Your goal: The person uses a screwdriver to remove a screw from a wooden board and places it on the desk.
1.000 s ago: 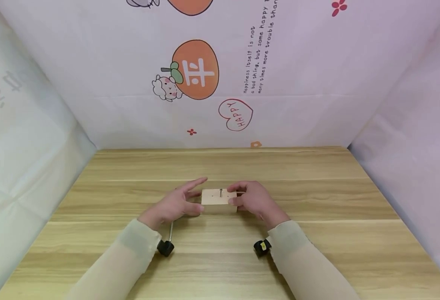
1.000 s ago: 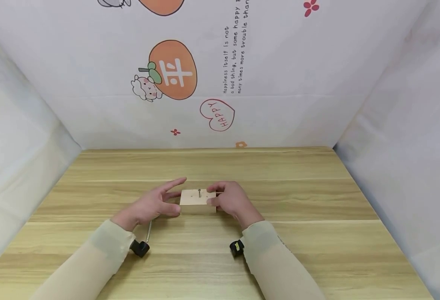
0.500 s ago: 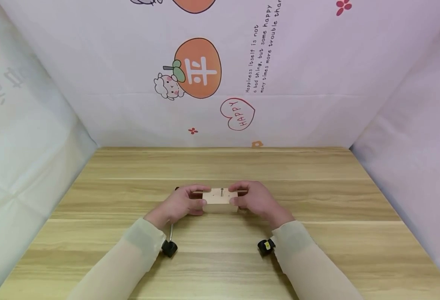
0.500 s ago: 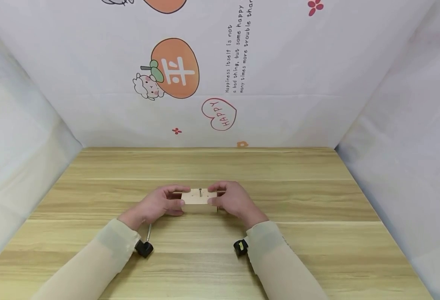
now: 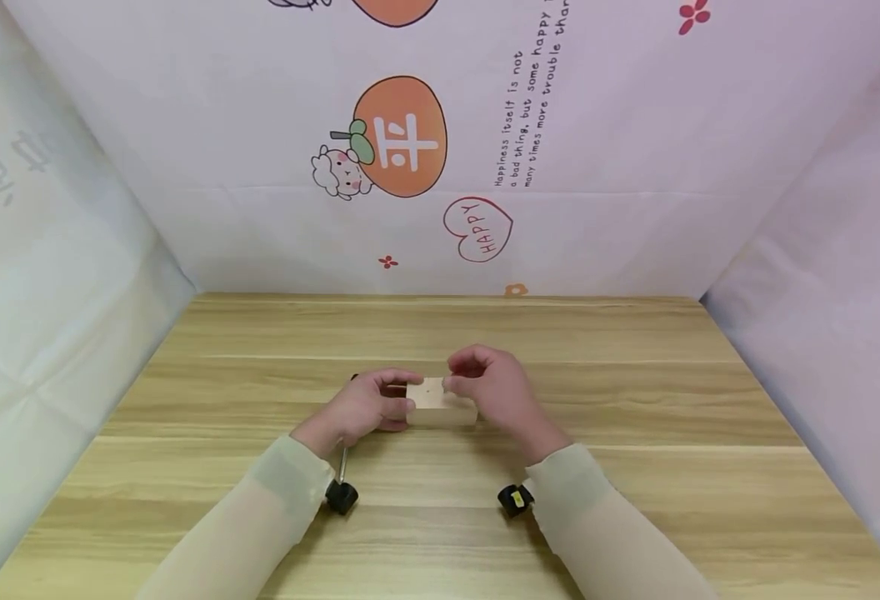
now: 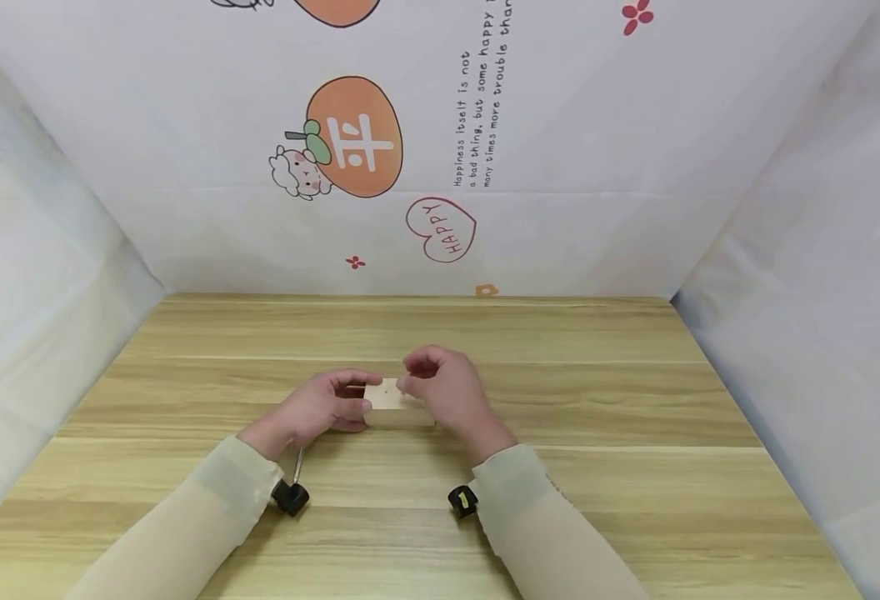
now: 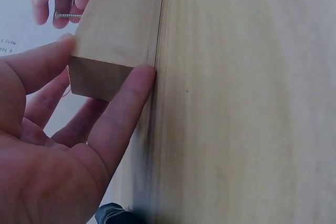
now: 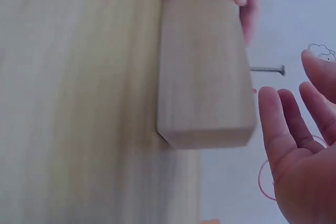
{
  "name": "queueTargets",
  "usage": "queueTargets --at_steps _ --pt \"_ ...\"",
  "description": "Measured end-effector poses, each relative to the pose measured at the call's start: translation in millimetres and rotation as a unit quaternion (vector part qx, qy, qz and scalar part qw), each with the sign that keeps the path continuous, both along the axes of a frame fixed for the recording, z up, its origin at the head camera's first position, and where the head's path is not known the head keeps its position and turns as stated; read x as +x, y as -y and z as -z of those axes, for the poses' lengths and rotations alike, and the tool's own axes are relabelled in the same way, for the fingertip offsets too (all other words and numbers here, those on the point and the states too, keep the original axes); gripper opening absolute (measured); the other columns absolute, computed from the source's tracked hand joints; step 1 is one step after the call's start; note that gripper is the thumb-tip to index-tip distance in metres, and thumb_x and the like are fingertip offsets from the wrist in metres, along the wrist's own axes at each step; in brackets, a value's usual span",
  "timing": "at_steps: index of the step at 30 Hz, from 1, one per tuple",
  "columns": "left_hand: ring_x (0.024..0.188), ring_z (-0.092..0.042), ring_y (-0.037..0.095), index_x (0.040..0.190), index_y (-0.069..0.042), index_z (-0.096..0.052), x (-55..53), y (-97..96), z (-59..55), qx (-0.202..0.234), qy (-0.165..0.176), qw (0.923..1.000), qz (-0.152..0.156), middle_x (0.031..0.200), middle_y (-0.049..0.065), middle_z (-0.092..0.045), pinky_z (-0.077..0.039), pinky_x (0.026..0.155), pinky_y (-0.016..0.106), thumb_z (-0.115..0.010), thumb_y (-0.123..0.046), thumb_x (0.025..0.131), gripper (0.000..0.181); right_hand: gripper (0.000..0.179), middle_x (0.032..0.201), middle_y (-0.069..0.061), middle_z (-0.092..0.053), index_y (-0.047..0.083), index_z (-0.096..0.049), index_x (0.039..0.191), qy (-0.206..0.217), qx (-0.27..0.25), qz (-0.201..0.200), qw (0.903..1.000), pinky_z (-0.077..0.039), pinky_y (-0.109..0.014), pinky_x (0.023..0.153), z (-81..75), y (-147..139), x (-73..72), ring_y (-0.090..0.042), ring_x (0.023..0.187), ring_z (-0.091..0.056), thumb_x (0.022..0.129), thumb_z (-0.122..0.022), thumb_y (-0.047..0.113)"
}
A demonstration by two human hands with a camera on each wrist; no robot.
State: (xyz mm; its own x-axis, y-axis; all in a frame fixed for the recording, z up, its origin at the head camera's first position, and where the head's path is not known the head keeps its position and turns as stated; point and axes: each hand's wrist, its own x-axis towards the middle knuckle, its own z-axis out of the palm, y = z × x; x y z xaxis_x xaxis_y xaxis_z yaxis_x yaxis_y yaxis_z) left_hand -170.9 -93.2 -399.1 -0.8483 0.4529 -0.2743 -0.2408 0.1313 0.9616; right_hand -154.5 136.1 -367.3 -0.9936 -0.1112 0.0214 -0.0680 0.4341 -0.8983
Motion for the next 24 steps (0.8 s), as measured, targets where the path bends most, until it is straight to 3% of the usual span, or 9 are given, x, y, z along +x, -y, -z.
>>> queueTargets --at_steps 12,24 --pt "0.107 -0.062 0.031 0.135 -0.004 -0.060 -0.7 -0.9 -1.1 -0.007 0.003 1.0000 -0.004 0.130 0.019 -0.056 -0.057 0.083 0.045 -0.067 0.002 0.093 0.044 0.006 0.088 0.007 -0.068 0.013 -0.076 0.093 -0.017 0.061 0.010 0.9980 -0.051 -0.035 0.071 5.7 11.4 -1.8 -0.017 0.082 -0.060 0.087 -0.079 0.015" --pt "0.108 -0.062 0.032 0.133 -0.005 -0.061 -1.1 -1.4 -1.1 -0.001 0.000 1.0000 -0.003 0.129 0.019 -0.057 -0.057 0.083 0.047 -0.068 0.003 0.092 0.042 0.007 0.086 0.006 -0.069 0.013 -0.076 0.092 -0.042 0.050 -0.004 0.9978 -0.052 -0.035 0.070 7.6 12.1 -2.2 -0.016 0.081 -0.061 0.090 -0.074 0.007"
